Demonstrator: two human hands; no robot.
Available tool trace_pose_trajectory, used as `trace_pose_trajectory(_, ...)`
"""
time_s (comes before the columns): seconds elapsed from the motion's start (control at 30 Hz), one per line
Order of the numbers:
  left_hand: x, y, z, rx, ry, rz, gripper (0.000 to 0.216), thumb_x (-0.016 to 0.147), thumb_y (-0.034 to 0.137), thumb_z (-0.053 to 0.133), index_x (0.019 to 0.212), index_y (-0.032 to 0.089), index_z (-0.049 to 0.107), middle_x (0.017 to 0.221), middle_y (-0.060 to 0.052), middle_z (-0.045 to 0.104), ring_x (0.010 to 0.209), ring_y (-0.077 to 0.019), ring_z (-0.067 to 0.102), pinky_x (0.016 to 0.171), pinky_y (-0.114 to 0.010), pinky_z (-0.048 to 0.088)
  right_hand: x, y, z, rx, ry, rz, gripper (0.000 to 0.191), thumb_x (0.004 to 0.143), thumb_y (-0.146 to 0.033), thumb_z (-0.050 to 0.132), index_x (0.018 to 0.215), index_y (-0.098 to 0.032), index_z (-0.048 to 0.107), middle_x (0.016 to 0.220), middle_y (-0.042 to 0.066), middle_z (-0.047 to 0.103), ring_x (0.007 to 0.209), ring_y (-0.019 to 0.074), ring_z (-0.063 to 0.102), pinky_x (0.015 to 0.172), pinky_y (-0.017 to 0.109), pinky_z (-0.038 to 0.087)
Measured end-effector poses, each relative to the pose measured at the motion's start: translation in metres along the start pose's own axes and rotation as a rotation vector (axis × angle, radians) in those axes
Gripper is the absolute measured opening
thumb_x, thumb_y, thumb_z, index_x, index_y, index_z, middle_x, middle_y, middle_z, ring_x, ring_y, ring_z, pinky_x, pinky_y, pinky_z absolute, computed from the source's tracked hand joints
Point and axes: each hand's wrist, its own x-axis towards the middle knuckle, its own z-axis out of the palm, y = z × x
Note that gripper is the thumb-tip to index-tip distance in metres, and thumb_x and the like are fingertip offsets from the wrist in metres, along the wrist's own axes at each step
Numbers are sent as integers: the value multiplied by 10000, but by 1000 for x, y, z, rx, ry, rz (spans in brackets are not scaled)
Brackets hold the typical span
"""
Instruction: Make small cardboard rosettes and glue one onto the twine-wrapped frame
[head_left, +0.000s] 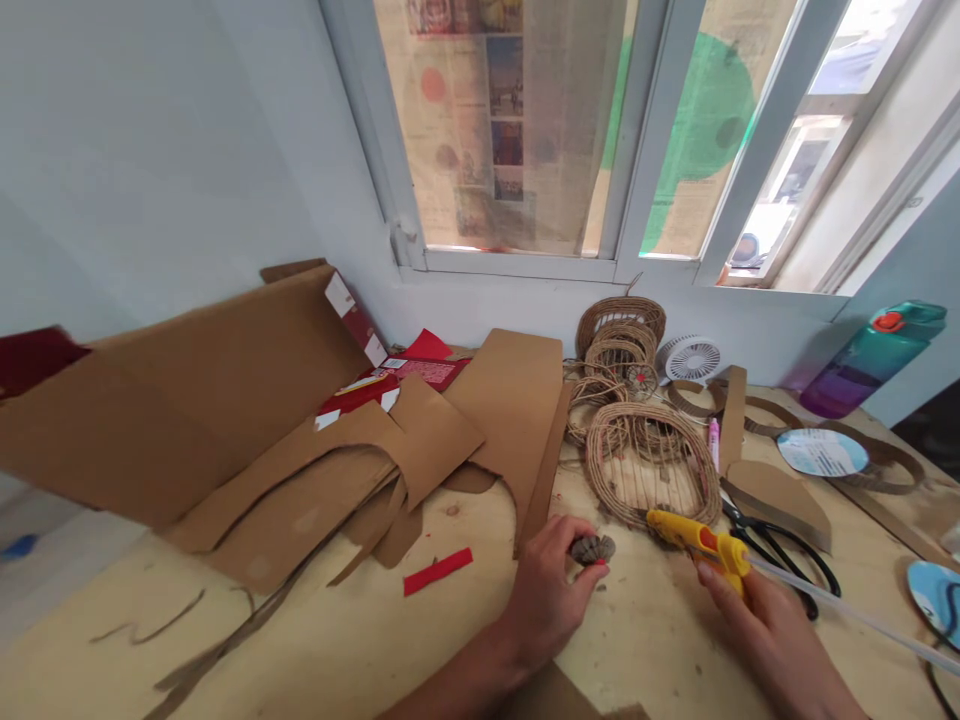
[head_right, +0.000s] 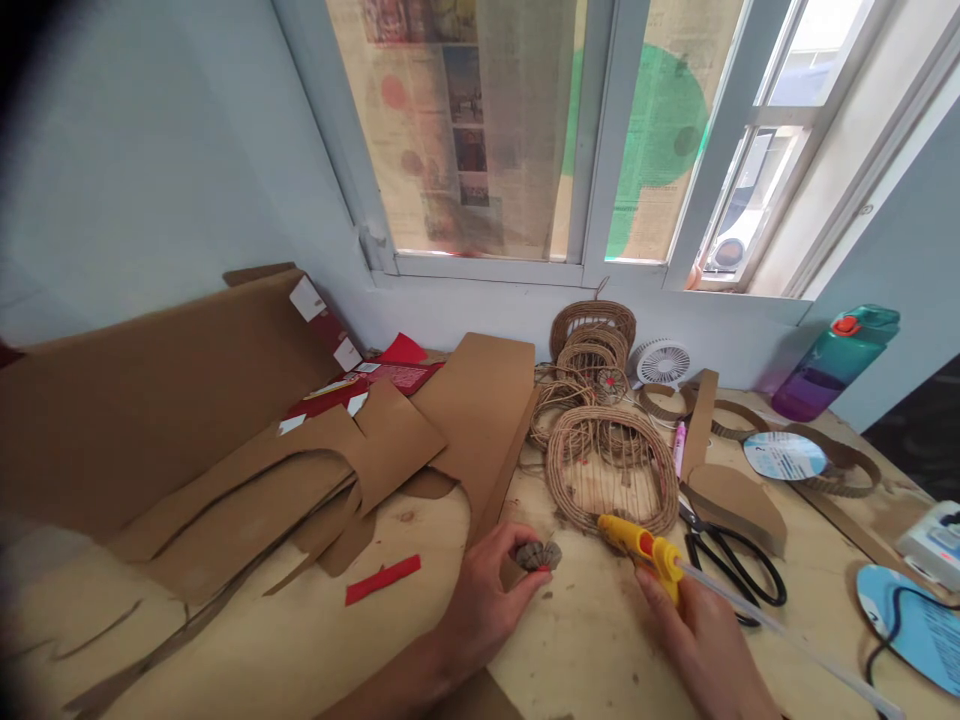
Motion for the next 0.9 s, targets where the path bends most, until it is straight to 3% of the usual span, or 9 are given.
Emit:
trace_pose_trajectory(0.5,0,0,1,8,5,20,276,611,36,699,780,209,564,799,3,645,734,-171,614,700,-278,486,2,-10,4,22,-62,-7,494,802,-622,351,485,-247,409,453,-8,504,458,166,496,437,262,360)
trace_pose_trajectory(0.9,0,1,-1,0,-10,-3,278,627,34,706,801,204,573,807,5,644,747,-170,616,711,-277,483,-7,0,6,15,-74,2,489,817,-612,392,500,-242,432,465,-7,529,480,179,531,460,265,393)
